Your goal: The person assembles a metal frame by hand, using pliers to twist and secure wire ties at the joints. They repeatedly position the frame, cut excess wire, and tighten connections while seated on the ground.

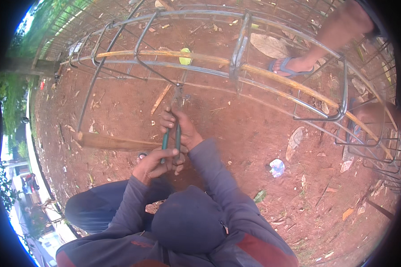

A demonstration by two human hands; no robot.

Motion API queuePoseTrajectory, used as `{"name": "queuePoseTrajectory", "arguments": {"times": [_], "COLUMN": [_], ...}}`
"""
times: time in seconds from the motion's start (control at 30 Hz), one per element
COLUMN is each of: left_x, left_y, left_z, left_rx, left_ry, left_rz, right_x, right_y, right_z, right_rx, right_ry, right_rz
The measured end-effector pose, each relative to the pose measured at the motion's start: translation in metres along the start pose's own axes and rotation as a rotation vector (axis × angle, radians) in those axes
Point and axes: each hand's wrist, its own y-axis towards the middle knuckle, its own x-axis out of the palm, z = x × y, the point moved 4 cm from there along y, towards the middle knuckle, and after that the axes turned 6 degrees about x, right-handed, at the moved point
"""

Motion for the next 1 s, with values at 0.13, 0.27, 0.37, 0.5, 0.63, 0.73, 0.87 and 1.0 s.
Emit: {"name": "queuePoseTrajectory", "arguments": {"times": [0.13,0.27,0.37,0.5,0.63,0.73,0.87,1.0], "left_x": [0.01,0.051,0.0,-0.004,0.014,0.007,-0.041,-0.027], "left_y": [-0.009,-0.037,-0.019,0.009,0.01,0.007,0.032,0.073], "left_z": [0.0,0.039,0.024,0.0,0.0,-0.02,-0.077,-0.099], "left_rx": [-0.114,-0.116,0.191,0.307,0.37,0.12,0.1,0.136], "left_ry": [-0.184,-0.049,0.839,1.459,1.314,0.661,-0.523,-0.822], "left_rz": [0.067,0.199,0.517,0.973,0.697,0.068,-0.459,-0.749], "right_x": [0.004,0.043,0.058,0.038,0.017,-0.006,-0.017,-0.018], "right_y": [-0.003,-0.01,-0.032,-0.018,-0.015,-0.026,-0.001,-0.002], "right_z": [0.009,0.015,0.013,0.011,-0.002,-0.016,0.014,0.014], "right_rx": [-0.084,-0.085,-0.041,-0.188,-0.01,0.063,0.07,0.087], "right_ry": [-0.015,-0.179,-0.436,-0.965,-0.355,-0.02,0.303,0.36], "right_rz": [0.196,0.306,0.609,0.905,0.654,0.058,-0.397,-0.613]}}
